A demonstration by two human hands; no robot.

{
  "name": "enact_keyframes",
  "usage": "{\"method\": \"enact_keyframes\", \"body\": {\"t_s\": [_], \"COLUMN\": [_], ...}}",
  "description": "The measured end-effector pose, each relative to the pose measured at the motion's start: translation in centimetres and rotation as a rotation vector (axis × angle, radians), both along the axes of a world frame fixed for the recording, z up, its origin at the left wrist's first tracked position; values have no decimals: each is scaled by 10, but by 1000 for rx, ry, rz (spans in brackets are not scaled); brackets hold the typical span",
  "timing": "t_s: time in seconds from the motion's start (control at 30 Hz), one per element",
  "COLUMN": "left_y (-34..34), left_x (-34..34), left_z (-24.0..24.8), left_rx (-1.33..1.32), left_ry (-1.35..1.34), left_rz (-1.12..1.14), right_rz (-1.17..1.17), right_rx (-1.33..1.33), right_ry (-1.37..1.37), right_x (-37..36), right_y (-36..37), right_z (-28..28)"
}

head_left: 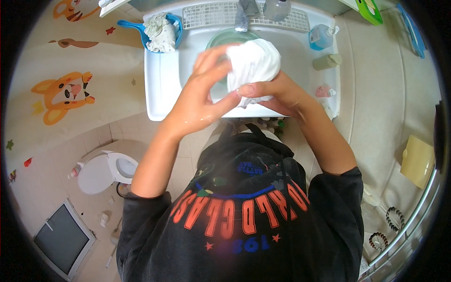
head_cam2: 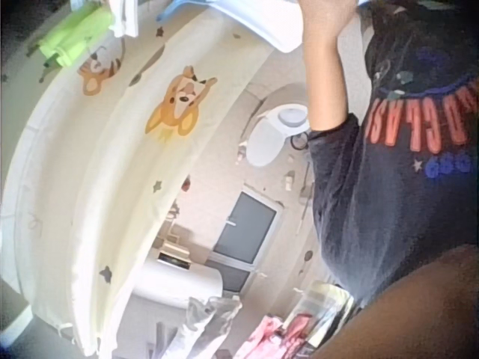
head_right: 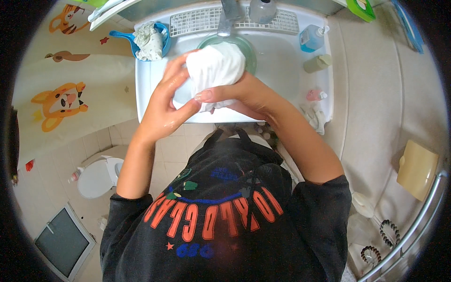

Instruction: The person hand-washes white cloth items in a green basin within a sink by scrubbing them together, rinsing them under a faucet, and wringing them out.

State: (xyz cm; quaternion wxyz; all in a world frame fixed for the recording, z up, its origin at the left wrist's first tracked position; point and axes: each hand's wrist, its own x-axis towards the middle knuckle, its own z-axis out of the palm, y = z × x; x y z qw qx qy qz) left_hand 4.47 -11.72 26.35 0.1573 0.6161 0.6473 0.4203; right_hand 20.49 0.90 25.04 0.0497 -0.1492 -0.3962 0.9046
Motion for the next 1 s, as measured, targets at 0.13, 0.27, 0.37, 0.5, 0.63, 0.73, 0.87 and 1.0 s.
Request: {"method": "enact_keyframes", "body": {"t_s": [0.13,0.27,0.37,0.5,0.63,0.73,0.87,1.0], "left_y": [-18,-20,-15,-9,9,46,61,61], "left_x": [-42,-40,-17,-14,1,11,11,19], "left_z": [2,-12,-38,-72,-128,-150,-154,-145], "left_rx": [-139,323,272,79,-272,-653,-938,-909], "left_ry": [-577,-85,634,707,760,353,-895,-1596], "left_rz": [-370,-12,-343,-297,-274,-153,133,-19], "right_rz": [-4,241,662,635,895,770,758,474], "right_rx": [6,-160,99,391,1170,1980,2277,2309], "right_ry": [-199,-288,-248,-557,-686,-463,-175,332], "right_x": [10,0,-17,-25,-38,-54,-76,-71], "right_y": [11,10,-12,-13,6,34,59,87], "right_z": [-3,7,-9,-25,-99,-125,-110,-114]}}
